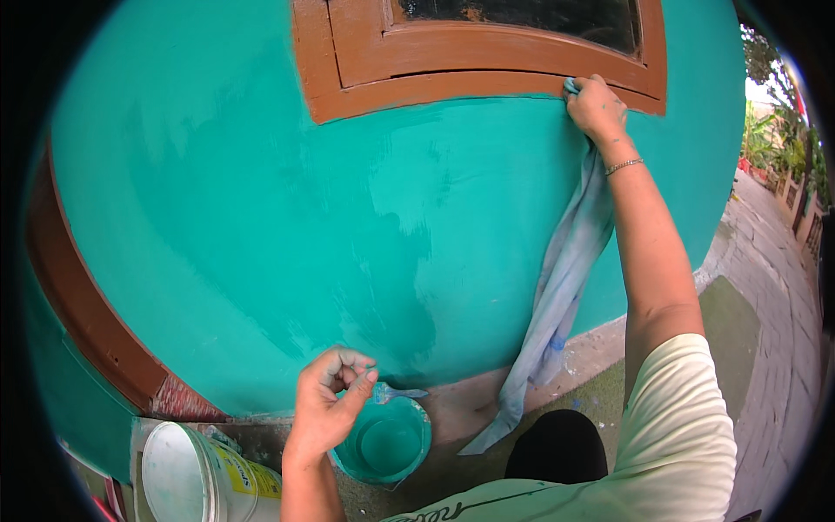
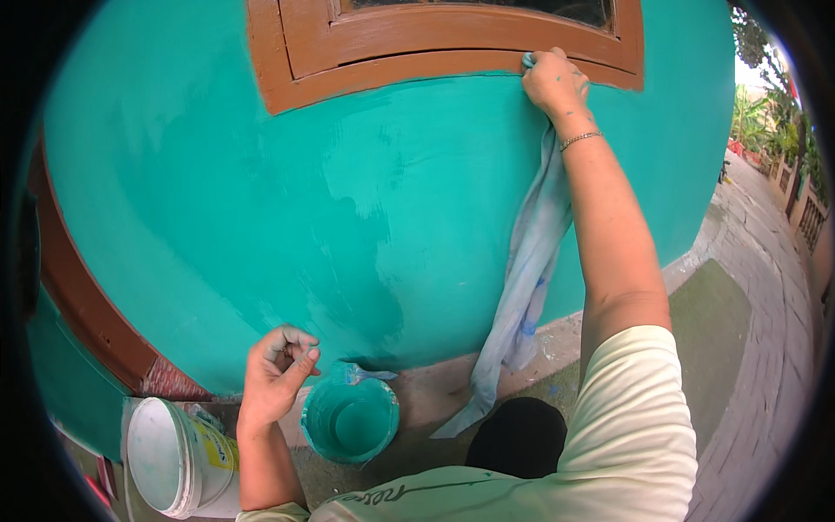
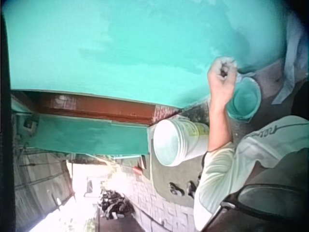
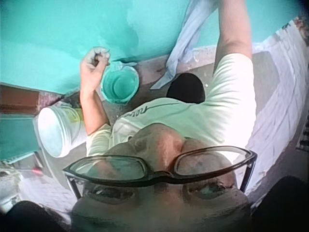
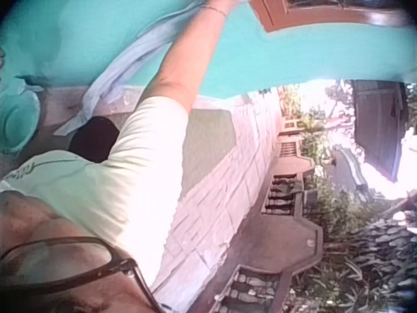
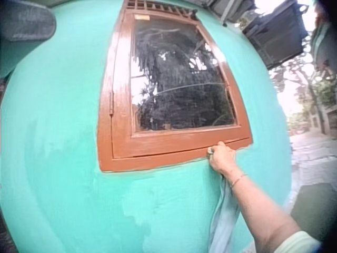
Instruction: The person applies green paint to a wall with a brush and then wipes the window frame with a cloth.
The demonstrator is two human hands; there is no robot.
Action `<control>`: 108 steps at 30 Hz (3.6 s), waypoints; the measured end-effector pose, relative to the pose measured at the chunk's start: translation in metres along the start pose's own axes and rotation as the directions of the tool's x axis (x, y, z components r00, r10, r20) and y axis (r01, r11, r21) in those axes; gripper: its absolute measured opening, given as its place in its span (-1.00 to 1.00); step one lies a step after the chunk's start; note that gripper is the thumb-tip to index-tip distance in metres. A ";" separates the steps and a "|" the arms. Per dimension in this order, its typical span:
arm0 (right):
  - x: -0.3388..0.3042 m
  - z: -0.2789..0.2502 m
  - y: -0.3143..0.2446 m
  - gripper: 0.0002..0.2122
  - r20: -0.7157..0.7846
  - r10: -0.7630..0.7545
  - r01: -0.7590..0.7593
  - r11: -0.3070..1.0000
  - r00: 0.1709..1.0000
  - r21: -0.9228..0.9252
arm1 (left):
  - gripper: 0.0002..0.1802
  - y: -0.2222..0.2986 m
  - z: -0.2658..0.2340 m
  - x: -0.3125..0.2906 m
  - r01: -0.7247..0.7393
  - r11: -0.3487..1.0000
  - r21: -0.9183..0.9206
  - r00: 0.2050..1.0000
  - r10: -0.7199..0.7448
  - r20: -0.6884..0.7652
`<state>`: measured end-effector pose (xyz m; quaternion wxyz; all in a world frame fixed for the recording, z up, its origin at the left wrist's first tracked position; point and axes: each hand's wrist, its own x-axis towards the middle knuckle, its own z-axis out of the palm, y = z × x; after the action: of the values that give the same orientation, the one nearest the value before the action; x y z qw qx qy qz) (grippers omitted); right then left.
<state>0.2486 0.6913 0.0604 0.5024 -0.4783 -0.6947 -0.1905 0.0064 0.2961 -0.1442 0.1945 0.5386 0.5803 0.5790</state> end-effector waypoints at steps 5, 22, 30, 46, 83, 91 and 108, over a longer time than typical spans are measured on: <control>-0.009 0.001 -0.044 -0.77 0.049 -0.110 0.110 0.994 0.993 -0.002 | -0.92 -0.007 -0.002 -0.002 0.005 0.999 0.040 1.000 -0.006 0.006; -0.020 -0.001 -0.082 -0.79 -0.019 -0.201 0.202 0.977 0.979 0.073 | -0.92 -0.007 -0.004 -0.002 -0.031 0.999 0.035 0.999 0.031 -0.006; -0.001 0.001 -0.024 -0.74 0.014 -0.033 0.033 0.999 0.999 -0.011 | -0.92 0.007 -0.009 -0.003 -0.017 0.999 -0.048 0.999 0.014 -0.048; -0.009 0.000 -0.026 -0.75 0.011 -0.026 0.026 1.000 1.000 0.012 | -0.91 0.010 -0.013 -0.007 -0.016 0.999 -0.047 0.997 0.012 -0.081; -0.023 0.004 -0.086 -0.74 -0.047 -0.146 0.146 0.989 0.988 0.008 | -0.92 0.010 -0.030 -0.008 -0.050 0.994 -0.097 0.993 0.039 -0.114; -0.054 0.010 -0.187 -0.85 -0.167 -0.404 0.429 0.888 0.899 0.162 | -0.93 0.011 -0.028 -0.009 -0.094 0.995 -0.040 0.992 0.090 -0.093; -0.042 0.003 -0.192 -0.75 -0.074 -0.349 0.356 0.927 0.934 0.116 | -0.91 0.001 -0.037 -0.004 -0.111 0.994 -0.022 0.987 0.107 -0.118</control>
<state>0.0845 0.5837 0.0633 0.5073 -0.3075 -0.7668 -0.2451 -0.0235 0.2754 -0.1355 0.1359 0.5319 0.5521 0.6276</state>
